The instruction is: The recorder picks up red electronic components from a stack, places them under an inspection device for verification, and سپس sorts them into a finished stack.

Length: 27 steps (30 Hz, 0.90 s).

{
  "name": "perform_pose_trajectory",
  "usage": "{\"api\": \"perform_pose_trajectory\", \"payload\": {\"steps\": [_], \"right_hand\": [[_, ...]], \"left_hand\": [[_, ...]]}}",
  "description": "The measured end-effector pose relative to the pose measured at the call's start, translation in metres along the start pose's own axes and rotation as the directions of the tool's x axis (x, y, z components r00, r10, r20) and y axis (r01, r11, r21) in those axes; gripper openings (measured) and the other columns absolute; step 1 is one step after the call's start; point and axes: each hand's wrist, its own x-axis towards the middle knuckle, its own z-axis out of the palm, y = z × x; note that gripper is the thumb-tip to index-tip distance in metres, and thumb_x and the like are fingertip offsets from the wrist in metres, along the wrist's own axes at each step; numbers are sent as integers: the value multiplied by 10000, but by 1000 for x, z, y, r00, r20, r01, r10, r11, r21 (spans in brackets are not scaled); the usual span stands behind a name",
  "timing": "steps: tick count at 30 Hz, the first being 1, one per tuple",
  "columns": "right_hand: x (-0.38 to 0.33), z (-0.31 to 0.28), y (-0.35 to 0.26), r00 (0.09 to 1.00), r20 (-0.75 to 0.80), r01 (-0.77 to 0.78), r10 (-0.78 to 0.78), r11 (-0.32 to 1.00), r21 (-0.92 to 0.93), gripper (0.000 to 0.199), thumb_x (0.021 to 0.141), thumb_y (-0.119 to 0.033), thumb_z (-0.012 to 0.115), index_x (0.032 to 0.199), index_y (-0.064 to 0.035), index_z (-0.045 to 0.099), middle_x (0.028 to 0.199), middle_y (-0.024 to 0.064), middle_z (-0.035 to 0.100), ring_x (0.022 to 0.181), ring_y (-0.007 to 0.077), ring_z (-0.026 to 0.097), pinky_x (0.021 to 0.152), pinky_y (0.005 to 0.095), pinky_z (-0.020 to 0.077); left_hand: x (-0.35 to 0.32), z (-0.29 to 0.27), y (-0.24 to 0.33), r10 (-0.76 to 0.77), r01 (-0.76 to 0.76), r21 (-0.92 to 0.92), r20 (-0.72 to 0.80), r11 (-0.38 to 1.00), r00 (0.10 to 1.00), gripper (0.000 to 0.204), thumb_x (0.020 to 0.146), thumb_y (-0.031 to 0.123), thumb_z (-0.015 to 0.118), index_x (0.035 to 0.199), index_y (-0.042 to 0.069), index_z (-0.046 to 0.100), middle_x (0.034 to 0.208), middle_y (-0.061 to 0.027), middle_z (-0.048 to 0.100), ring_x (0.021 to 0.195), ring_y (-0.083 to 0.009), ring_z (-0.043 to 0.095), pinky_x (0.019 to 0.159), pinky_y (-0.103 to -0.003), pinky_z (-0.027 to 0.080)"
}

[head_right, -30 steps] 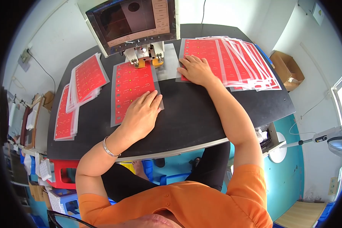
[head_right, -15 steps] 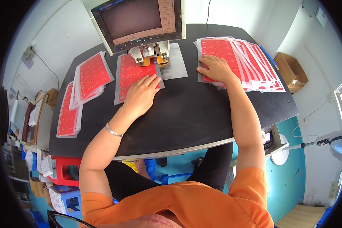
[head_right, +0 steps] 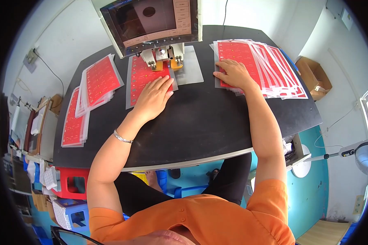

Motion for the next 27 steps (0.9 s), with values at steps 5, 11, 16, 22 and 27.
{"api": "perform_pose_trajectory", "payload": {"steps": [5, 11, 16, 22, 27], "right_hand": [[-2, -1, 4, 1000, -12, -5, 5, 1000, 7, 508, 952, -456, 592, 1314, -100, 612, 1362, 144, 581, 1300, 335, 505, 1102, 440, 369], [-2, -1, 3, 1000, -13, 8, -8, 1000, 14, 510, 948, -453, 598, 1311, -95, 612, 1357, 144, 583, 1294, 336, 509, 1098, 442, 373], [-2, -1, 3, 1000, -15, -2, 2, 1000, 7, 510, 947, -455, 598, 1310, -97, 613, 1356, 142, 584, 1293, 336, 509, 1097, 446, 374], [-1, -1, -1, 1000, -10, -5, 5, 1000, 12, 505, 947, -452, 598, 1307, -99, 616, 1358, 138, 584, 1293, 335, 509, 1100, 446, 371], [-2, 0, 2, 1000, -22, 3, -3, 1000, 17, 500, 948, -445, 599, 1307, -98, 616, 1354, 144, 588, 1297, 337, 506, 1106, 445, 366]], "left_hand": [[-6, -40, -4, -59, 73, -119, 120, 990, 991, 346, 948, 168, 603, 1269, 40, 620, 1337, -136, 607, 1198, -314, 594, 978, -430, 502], [-10, -63, -16, -33, 64, -156, 193, 986, 981, 279, 897, 21, 583, 1141, 73, 708, 1150, -106, 710, 1055, -283, 669, 892, -401, 550], [-6, -44, -33, -105, 119, -73, 173, 990, 979, 346, 890, -23, 525, 1162, 97, 702, 1189, -103, 693, 1089, -295, 656, 879, -406, 558], [4, -6, -51, -94, 94, 105, -3, 990, 996, 462, 866, -61, 513, 1273, 111, 646, 1315, -92, 638, 1200, -255, 609, 942, -392, 537], [6, -5, -50, -144, 138, 77, 79, 987, 986, 507, 862, -55, 531, 1335, 112, 600, 1381, -116, 552, 1257, -281, 554, 997, -397, 501]]}}
